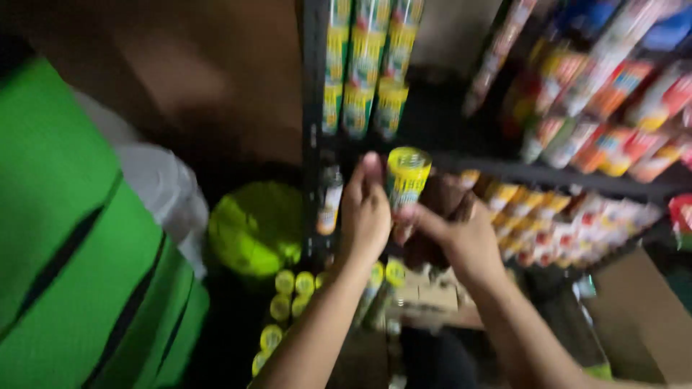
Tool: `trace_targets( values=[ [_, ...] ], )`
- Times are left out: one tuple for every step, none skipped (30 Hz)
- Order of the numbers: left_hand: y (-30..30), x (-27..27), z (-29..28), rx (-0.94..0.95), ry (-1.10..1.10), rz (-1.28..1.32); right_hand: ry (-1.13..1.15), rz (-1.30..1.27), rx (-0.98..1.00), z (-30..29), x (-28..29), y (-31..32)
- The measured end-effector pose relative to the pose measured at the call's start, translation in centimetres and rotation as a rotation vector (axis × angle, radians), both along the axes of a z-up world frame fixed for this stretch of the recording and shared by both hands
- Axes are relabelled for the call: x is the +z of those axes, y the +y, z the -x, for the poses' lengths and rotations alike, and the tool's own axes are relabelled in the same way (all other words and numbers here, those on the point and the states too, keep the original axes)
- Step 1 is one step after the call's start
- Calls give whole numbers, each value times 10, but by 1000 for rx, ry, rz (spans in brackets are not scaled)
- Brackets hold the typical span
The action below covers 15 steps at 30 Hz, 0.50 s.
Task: Wiping canned sardines with a cloth and placing them on a shelf in a storage area.
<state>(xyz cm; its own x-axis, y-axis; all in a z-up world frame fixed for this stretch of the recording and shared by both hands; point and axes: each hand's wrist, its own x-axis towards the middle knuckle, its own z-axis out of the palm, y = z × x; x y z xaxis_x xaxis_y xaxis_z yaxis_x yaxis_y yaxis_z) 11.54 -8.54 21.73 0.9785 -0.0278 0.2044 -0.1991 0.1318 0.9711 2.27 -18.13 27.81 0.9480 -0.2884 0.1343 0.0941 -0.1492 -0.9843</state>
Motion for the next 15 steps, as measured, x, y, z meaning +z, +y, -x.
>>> trace_targets(
  values=[
    [-7, 22, -16, 13, -40, -14, -49, -64, 41, -8, 25, 0],
    [-8, 34, -28, 13, -69, -12, -78, -61, 41, -29, 35, 0],
    [-11, 45, -38, 101, -145, -56, -176, 10, -102, -49, 44, 0],
    [-13, 55, -47, 191, -221, -99, -274, 77, -249, -68, 54, 0],
    [-17, 50, -59, 190, -240, -91, -294, 80, -251, -82, 58, -3],
    [-20, 45, -72, 262, -341, -135, -310, 37, -254, -96, 62, -5],
    [-24, 36, -82, 330, -434, -181, -316, -7, -260, -108, 64, -8],
    [-28, 35, -79, 325, -444, -175, -327, -4, -267, -122, 57, -17],
    [-29, 33, -76, 318, -415, -253, -388, -54, -210, -137, 48, -24],
    [-30, 29, -73, 311, -386, -331, -448, -104, -152, -153, 39, -31],
    [-32, 27, -73, 316, -400, -331, -462, -108, -149, -165, 31, -37],
    [-35, 24, -74, 292, -392, -359, -499, -115, -109, -178, 24, -43],
    [-36, 20, -73, 268, -380, -389, -532, -124, -69, -191, 15, -48],
    [-34, 24, -74, 274, -390, -391, -542, -128, -66, -186, 26, -38],
    [-33, 23, -71, 250, -365, -413, -557, -159, -52, -177, 31, -29]
  ],
)
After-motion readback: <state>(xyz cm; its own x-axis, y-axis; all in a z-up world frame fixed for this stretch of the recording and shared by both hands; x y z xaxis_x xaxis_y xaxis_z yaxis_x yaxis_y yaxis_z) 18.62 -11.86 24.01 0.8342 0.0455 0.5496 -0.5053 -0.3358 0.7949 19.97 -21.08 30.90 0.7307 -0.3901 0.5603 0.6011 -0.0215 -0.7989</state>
